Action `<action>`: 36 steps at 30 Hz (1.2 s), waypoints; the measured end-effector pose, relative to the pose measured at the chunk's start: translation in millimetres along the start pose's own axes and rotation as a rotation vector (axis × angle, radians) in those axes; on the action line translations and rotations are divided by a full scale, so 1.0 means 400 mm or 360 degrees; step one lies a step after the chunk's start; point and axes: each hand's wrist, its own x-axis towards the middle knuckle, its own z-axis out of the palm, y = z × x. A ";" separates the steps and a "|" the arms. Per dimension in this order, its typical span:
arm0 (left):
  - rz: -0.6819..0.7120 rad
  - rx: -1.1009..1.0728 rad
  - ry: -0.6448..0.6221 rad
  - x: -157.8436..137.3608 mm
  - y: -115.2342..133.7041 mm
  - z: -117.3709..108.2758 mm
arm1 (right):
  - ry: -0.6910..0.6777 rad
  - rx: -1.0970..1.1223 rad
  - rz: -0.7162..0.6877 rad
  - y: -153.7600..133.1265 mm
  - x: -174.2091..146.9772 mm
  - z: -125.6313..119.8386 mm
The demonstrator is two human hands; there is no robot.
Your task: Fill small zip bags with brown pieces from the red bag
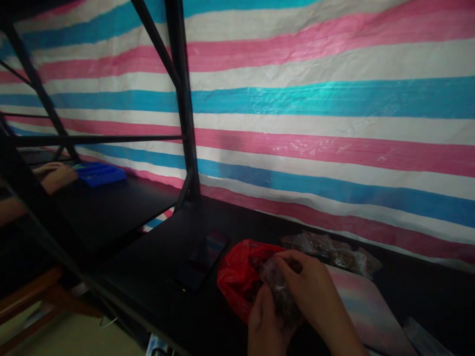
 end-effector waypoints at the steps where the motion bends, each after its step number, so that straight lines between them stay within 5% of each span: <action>1: 0.0003 -0.0001 0.0041 0.001 -0.002 0.000 | -0.0018 0.0006 -0.0001 0.001 0.001 0.000; 7: -0.0032 0.0104 0.0077 0.013 -0.008 -0.008 | -0.0048 -0.0051 0.0043 -0.006 0.003 -0.006; 21: -0.0016 0.0394 -0.0207 -0.013 0.055 -0.004 | -0.0095 0.0144 0.0095 -0.001 -0.012 -0.006; 25: 0.0245 0.0692 -0.0099 -0.037 0.067 0.011 | -0.0066 0.0283 0.0059 0.001 -0.013 -0.026; 31: 0.1042 0.1098 -0.0016 -0.046 0.050 0.028 | -0.0138 0.0550 0.0039 -0.003 -0.027 -0.080; 36: 0.1464 0.1356 -0.0147 -0.050 0.043 0.035 | -0.0234 0.0617 -0.0062 0.001 -0.062 -0.135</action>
